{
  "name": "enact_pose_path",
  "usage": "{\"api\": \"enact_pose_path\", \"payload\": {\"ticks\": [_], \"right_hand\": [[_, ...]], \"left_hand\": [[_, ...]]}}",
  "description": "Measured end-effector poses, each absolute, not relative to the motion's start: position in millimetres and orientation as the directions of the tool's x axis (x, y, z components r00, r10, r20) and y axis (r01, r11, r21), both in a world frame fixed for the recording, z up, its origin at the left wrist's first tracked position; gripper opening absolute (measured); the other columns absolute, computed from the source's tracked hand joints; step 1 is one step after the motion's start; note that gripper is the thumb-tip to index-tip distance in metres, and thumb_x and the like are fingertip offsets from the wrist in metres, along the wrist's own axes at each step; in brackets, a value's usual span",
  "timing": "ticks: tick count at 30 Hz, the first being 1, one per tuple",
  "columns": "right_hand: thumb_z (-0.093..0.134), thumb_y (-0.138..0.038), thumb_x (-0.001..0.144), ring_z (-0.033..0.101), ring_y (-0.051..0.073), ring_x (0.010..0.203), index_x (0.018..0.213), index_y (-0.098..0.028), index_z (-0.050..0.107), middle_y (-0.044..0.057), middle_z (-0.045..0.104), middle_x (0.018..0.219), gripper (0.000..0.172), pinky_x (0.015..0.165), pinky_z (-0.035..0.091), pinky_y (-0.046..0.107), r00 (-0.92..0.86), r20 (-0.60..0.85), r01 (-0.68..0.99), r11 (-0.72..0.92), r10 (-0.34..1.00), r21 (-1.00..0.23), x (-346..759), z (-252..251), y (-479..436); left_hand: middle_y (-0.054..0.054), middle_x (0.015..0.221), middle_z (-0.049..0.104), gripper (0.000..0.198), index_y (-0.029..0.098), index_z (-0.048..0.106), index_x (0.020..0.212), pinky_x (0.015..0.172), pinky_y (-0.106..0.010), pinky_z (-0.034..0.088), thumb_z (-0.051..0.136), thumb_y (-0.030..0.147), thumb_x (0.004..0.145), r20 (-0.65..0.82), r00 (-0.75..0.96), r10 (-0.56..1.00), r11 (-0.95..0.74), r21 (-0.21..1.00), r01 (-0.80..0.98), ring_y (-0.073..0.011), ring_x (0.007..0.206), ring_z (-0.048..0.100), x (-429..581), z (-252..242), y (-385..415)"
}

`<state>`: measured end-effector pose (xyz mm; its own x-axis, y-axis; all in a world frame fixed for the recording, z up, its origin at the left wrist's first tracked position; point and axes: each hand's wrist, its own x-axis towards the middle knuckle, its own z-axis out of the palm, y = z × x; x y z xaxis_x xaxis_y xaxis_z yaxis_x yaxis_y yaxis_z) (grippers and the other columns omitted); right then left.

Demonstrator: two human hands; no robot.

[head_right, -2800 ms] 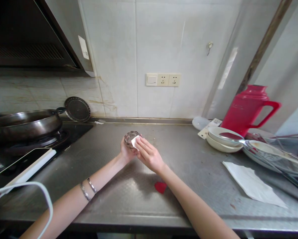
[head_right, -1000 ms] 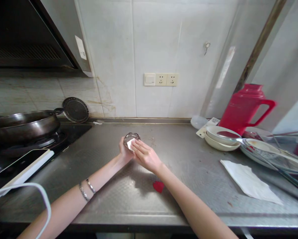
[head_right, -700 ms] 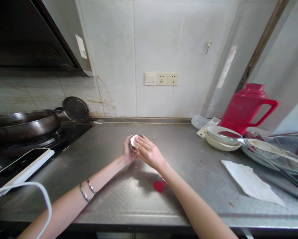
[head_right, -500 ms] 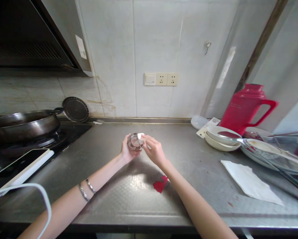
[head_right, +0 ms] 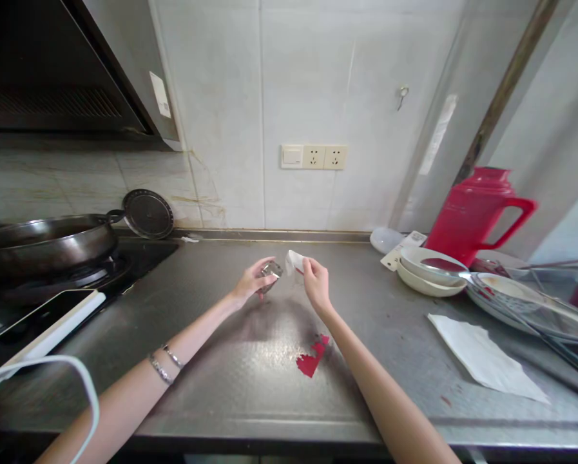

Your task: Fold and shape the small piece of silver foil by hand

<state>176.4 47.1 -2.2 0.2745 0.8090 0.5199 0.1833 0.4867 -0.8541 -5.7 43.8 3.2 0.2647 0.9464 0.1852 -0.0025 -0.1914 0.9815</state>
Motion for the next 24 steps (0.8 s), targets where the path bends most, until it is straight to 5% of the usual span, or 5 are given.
{"api": "enact_pose_path", "payload": {"ticks": [3,8,14,24], "right_hand": [[0.048,-0.049,0.081,0.045,0.014,0.057,0.063,-0.015,0.059,0.0,0.053,0.058,0.04,0.054,0.036,0.024,0.249,0.528,0.224,0.483,0.812,-0.847,176.0,-2.9,46.3],[0.052,-0.051,0.076,0.048,0.015,0.061,0.062,-0.017,0.059,0.0,0.056,0.06,0.038,0.057,0.041,0.024,0.151,0.458,0.091,0.449,0.876,-0.889,170.3,-5.8,44.7],[0.052,-0.057,0.077,0.04,0.011,0.051,0.053,-0.015,0.057,-0.001,0.05,0.049,0.048,0.049,0.031,0.023,0.152,0.397,0.093,0.387,0.905,-0.917,169.8,-10.4,45.6],[0.069,-0.055,0.065,0.064,0.021,0.08,0.087,-0.016,0.069,0.007,0.072,0.083,0.045,0.075,0.048,0.032,0.062,0.365,0.03,0.364,0.929,-0.931,162.3,-15.2,47.7]], "left_hand": [[-0.008,0.104,0.06,0.092,0.016,0.047,0.131,0.065,-0.026,0.05,0.085,0.033,0.049,0.317,0.238,0.918,-0.359,0.919,0.161,-0.0136,0.073,0.059,-2.4,-0.6,45.0],[-0.015,0.121,0.054,0.111,0.016,0.033,0.14,0.093,-0.041,0.044,0.087,0.035,0.044,0.427,0.269,0.863,-0.496,0.817,0.295,-0.0256,0.1,0.059,-0.4,-9.0,45.5],[-0.017,0.126,0.051,0.118,0.017,0.029,0.143,0.1,-0.048,0.037,0.088,0.036,0.043,0.479,0.32,0.818,-0.575,0.711,0.405,-0.0325,0.115,0.049,-1.3,-11.8,42.4],[-0.013,0.127,0.052,0.121,0.022,0.02,0.147,0.104,-0.049,0.033,0.086,0.03,0.046,0.448,0.391,0.804,-0.573,0.758,0.311,-0.0307,0.118,0.047,1.5,-14.6,36.6]]}}
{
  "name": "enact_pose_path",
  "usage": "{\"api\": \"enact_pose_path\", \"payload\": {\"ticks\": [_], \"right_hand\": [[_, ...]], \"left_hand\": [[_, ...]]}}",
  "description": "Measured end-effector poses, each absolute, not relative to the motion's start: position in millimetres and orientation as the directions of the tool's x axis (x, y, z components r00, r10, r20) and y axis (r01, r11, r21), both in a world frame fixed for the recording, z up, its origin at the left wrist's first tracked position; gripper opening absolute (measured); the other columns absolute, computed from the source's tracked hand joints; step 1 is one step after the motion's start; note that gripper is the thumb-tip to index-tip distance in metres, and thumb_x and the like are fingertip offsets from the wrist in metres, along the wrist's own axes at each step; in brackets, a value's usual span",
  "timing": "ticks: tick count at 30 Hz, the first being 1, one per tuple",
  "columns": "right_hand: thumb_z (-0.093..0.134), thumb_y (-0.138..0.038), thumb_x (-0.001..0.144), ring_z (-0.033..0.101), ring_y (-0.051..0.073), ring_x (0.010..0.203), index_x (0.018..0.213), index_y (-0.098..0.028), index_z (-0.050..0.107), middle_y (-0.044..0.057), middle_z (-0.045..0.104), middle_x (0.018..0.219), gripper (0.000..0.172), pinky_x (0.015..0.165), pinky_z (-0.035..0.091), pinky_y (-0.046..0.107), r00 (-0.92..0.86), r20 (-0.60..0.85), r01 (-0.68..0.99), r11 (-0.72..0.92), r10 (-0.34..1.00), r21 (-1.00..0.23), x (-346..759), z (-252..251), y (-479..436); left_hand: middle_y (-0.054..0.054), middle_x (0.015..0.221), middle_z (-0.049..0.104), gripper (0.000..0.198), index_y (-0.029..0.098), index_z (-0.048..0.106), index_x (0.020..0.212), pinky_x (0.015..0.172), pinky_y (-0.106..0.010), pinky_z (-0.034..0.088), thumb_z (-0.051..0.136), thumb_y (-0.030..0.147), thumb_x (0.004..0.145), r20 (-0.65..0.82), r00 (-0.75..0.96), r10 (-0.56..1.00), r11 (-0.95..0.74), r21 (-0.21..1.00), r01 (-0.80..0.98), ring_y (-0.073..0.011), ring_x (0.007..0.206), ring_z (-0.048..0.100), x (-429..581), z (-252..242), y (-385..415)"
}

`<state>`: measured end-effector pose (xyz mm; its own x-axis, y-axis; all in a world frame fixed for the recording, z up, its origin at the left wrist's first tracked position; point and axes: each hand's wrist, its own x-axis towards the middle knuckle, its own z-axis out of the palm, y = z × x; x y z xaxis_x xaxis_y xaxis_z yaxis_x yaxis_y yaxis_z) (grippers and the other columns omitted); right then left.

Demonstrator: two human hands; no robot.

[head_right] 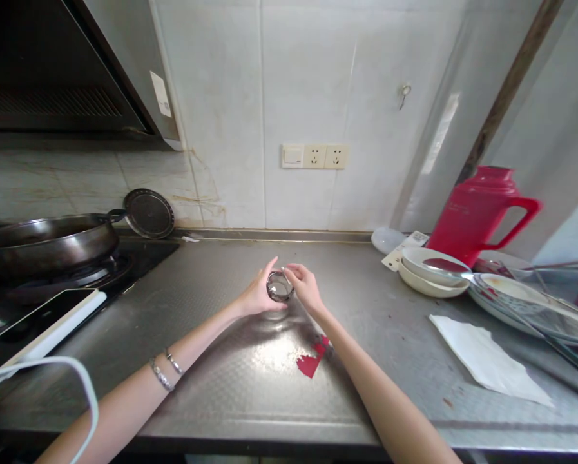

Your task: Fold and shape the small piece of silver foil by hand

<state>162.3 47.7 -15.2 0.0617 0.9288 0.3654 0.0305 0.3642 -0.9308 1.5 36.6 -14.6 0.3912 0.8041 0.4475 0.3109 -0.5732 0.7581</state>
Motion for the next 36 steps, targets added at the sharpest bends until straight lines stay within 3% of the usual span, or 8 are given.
{"api": "enact_pose_path", "payload": {"ticks": [4,9,14,22,30,36], "right_hand": [[0.06,-0.062,0.073,0.062,0.025,0.098,0.093,-0.019,0.071,0.009,0.072,0.1,0.049,0.092,0.044,0.039,-0.111,0.384,0.043,0.39,0.917,-0.92,158.1,-14.6,43.8],[0.056,-0.067,0.075,0.062,0.025,0.099,0.091,-0.019,0.072,0.007,0.072,0.096,0.053,0.095,0.043,0.04,-0.194,0.39,0.006,0.399,0.9,-0.917,159.6,-10.9,41.3],[0.055,-0.065,0.076,0.062,0.023,0.088,0.088,-0.016,0.071,0.005,0.071,0.088,0.052,0.081,0.049,0.034,-0.149,0.342,-0.009,0.344,0.928,-0.939,157.1,-17.2,43.8],[0.05,-0.063,0.079,0.065,0.02,0.078,0.099,-0.02,0.065,0.005,0.071,0.093,0.05,0.067,0.053,0.03,-0.128,0.229,-0.206,0.2,0.965,-0.958,136.5,-33.3,38.2],[0.058,-0.062,0.073,0.067,0.022,0.08,0.096,-0.018,0.066,0.007,0.071,0.097,0.05,0.064,0.055,0.032,-0.053,0.189,-0.239,0.172,0.981,-0.956,147.5,-24.5,40.1],[0.055,-0.055,0.078,0.068,0.022,0.074,0.088,-0.018,0.068,0.006,0.073,0.086,0.04,0.061,0.055,0.032,-0.071,0.221,-0.197,0.203,0.973,-0.959,159.2,-16.8,46.3]], "left_hand": [[-0.014,0.125,0.05,0.117,0.02,0.017,0.148,0.103,-0.046,0.036,0.082,0.025,0.051,0.478,0.383,0.791,-0.603,0.716,0.352,-0.0297,0.116,0.047,4.0,-18.3,33.4],[-0.014,0.125,0.049,0.116,0.019,0.011,0.149,0.102,-0.047,0.037,0.078,0.023,0.054,0.529,0.408,0.744,-0.666,0.635,0.392,-0.0293,0.114,0.046,5.5,-19.8,30.6],[-0.012,0.123,0.05,0.115,0.023,0.01,0.148,0.099,-0.047,0.037,0.077,0.021,0.055,0.613,0.319,0.723,-0.683,0.565,0.462,-0.0294,0.111,0.045,4.3,-20.2,36.5],[-0.014,0.125,0.048,0.108,0.021,0.009,0.148,0.098,-0.047,0.036,0.075,0.022,0.062,0.736,0.193,0.649,-0.686,0.456,0.567,-0.0301,0.112,0.044,0.3,-26.1,48.7],[-0.02,0.134,0.041,0.109,0.018,0.008,0.148,0.099,-0.054,0.034,0.077,0.028,0.063,0.668,0.278,0.69,-0.691,0.495,0.527,-0.0357,0.121,0.038,8.5,-27.2,39.8],[-0.015,0.122,0.051,0.096,0.018,0.035,0.138,0.1,-0.051,0.037,0.081,0.025,0.055,0.632,0.248,0.734,-0.666,0.599,0.445,-0.0331,0.115,0.046,8.2,-17.3,38.7]]}}
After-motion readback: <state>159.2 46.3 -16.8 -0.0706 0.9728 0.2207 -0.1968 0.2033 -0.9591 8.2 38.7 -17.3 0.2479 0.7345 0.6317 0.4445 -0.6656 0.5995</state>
